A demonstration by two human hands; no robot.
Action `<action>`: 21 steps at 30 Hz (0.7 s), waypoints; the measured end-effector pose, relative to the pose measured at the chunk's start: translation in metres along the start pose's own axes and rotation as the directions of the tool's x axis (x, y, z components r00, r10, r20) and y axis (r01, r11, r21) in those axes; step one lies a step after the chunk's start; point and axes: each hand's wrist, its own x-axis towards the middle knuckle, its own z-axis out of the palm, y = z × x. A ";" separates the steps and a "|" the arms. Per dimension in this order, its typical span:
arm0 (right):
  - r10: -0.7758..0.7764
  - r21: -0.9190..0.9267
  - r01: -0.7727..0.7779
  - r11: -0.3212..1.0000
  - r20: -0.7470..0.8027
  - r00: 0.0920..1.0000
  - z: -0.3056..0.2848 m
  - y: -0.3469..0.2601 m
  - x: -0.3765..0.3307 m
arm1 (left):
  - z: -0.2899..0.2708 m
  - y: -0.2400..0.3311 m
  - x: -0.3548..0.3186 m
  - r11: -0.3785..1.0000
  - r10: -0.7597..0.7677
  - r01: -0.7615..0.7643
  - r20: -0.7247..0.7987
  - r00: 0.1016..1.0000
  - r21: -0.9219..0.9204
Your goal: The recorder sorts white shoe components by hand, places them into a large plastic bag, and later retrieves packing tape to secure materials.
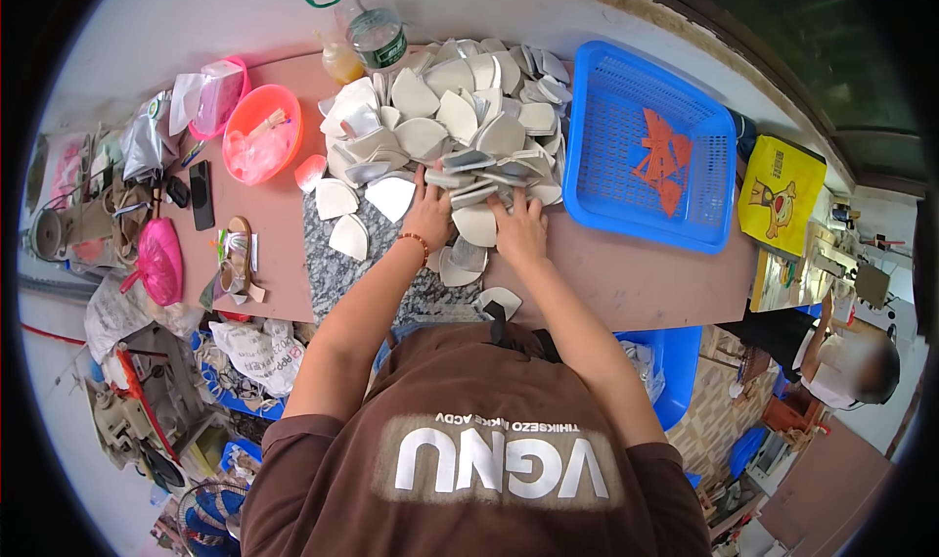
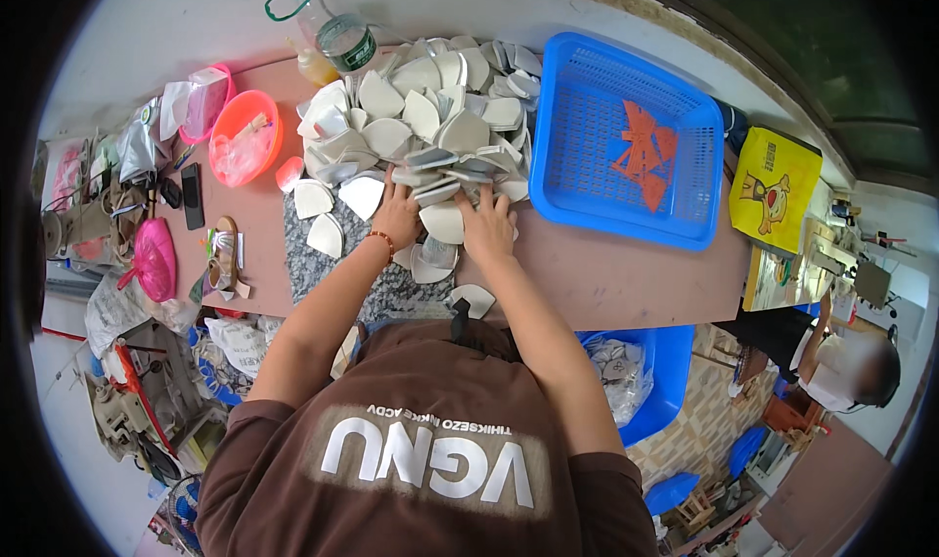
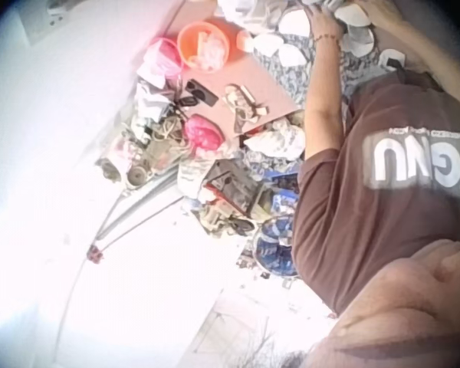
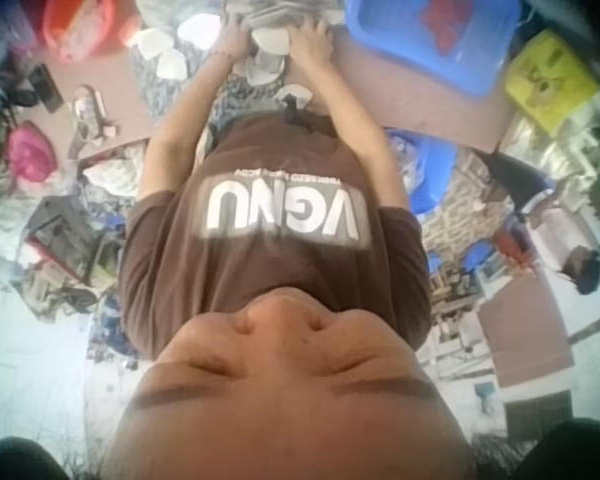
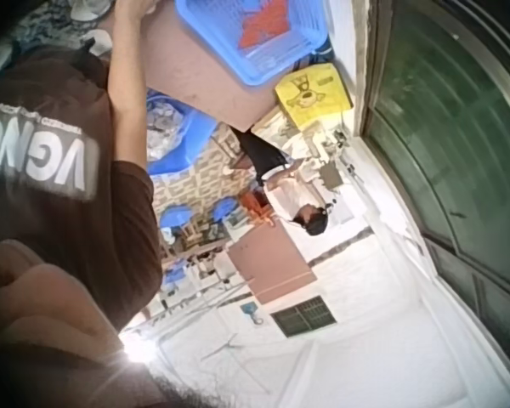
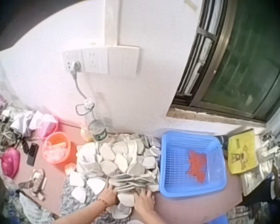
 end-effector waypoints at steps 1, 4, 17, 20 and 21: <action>0.000 0.010 0.000 1.000 -0.003 1.000 -0.002 0.000 0.001 | -0.002 0.003 0.004 1.000 0.011 -0.012 -0.065 0.998 -0.020; 0.000 0.031 0.000 1.000 -0.018 1.000 -0.015 0.005 0.003 | -0.022 0.009 0.008 0.990 -0.009 0.020 0.075 0.997 -0.137; 0.172 0.910 -0.257 0.326 0.210 0.962 -0.012 0.037 -0.048 | -0.082 0.002 -0.040 0.772 -0.168 0.002 -0.201 0.965 -0.635; 0.110 0.888 -0.372 0.270 0.355 0.928 0.003 0.038 -0.072 | -0.122 -0.023 0.024 0.724 -0.271 -0.114 -0.432 0.860 -0.680; 0.093 0.889 -0.362 0.280 0.350 0.932 0.003 0.035 -0.076 | -0.137 -0.033 0.043 0.795 -0.267 -0.125 -0.527 0.807 -0.594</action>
